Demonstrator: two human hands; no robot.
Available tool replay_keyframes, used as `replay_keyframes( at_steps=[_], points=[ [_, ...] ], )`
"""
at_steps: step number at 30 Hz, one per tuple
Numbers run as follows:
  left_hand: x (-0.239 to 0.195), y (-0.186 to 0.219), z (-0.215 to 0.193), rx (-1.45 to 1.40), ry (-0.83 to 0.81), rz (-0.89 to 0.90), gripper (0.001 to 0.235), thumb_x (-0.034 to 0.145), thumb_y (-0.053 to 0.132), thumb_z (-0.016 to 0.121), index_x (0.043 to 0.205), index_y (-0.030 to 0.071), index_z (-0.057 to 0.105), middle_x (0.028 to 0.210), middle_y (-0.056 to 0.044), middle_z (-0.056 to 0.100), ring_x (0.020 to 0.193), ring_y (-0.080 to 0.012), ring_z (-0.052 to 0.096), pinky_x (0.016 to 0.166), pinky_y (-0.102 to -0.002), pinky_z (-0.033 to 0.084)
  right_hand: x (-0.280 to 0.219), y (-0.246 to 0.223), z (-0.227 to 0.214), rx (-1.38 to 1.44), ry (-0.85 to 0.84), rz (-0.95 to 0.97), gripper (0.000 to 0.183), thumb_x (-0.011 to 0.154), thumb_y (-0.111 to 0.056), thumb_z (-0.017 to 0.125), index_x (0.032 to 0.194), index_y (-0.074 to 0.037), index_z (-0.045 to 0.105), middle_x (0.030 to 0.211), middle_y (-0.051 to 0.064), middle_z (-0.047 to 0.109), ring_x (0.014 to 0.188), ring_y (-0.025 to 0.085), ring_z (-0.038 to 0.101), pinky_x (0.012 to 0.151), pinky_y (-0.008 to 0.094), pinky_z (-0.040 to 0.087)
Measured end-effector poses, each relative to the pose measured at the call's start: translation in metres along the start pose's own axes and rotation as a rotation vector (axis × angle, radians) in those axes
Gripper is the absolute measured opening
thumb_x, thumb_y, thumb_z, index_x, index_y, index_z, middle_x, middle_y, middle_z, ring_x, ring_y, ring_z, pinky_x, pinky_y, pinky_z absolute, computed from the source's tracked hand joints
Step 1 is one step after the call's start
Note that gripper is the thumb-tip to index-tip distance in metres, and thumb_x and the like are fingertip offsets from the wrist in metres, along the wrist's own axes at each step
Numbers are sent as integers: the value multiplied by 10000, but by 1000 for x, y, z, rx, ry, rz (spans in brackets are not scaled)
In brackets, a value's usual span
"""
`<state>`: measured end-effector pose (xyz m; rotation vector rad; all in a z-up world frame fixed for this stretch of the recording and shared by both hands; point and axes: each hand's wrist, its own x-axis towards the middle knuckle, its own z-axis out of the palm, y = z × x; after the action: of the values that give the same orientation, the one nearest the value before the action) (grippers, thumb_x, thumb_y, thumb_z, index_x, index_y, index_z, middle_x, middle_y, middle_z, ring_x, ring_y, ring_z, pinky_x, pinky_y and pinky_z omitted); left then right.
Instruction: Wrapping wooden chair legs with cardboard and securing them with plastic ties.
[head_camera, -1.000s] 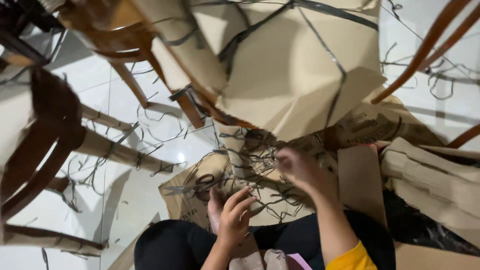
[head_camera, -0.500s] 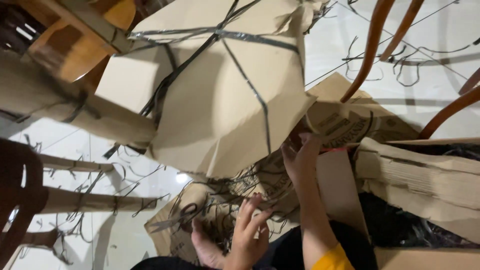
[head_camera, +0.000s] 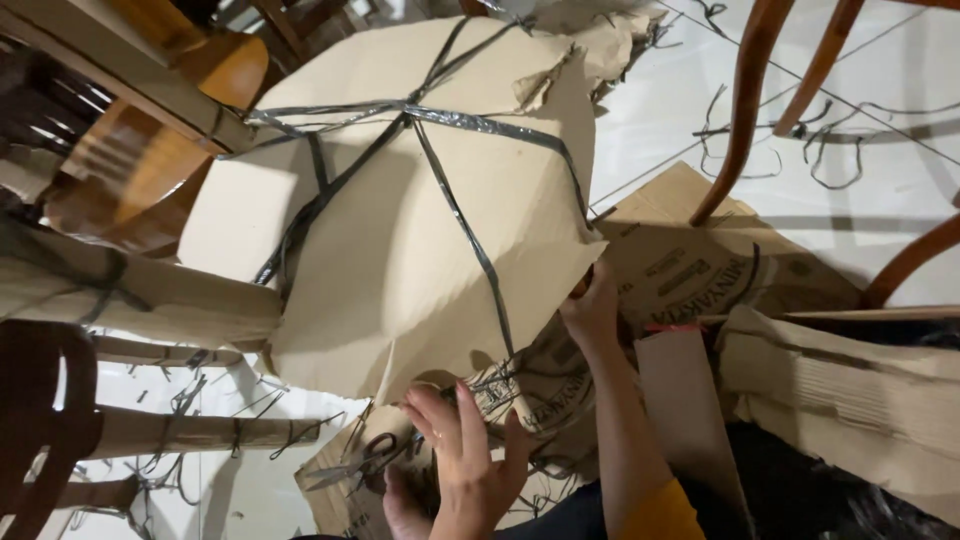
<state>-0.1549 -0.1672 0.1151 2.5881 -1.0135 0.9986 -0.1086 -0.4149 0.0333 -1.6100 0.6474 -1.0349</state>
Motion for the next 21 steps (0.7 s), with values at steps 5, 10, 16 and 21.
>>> replay_keyframes(
  at_steps=[5,10,16,21],
  points=[
    [13,-18,25,-151,-186,15,877,919,379,511,1557,-130,190,1616,-413,126,1533,-531,90,1253,-652,41,3,-11,0,183,2,-335,389,957,-135,697,1278,-62,490,1106,135,607,987,258,642,788,390,554],
    [18,-33,-4,-64,-170,38,783,947,399,499,1491,-125,296,1527,-424,272,1444,-568,233,1224,-655,176,-13,-4,3,114,-61,-331,573,859,-108,816,1313,25,492,1109,184,672,1038,325,677,828,463,607],
    [17,-63,-53,-166,-167,14,770,963,343,530,1507,-130,256,1558,-420,224,1494,-567,147,1223,-656,151,-54,-39,7,-92,-36,-440,636,754,-146,900,1231,69,540,890,157,667,684,214,603,533,404,508],
    [12,-99,-83,-265,-236,-92,798,914,307,618,1516,-83,267,1597,-379,194,1528,-521,128,1174,-687,149,-92,-54,24,-215,-38,-421,585,734,-177,916,1149,-6,540,844,105,590,728,245,613,575,386,537]
  ],
)
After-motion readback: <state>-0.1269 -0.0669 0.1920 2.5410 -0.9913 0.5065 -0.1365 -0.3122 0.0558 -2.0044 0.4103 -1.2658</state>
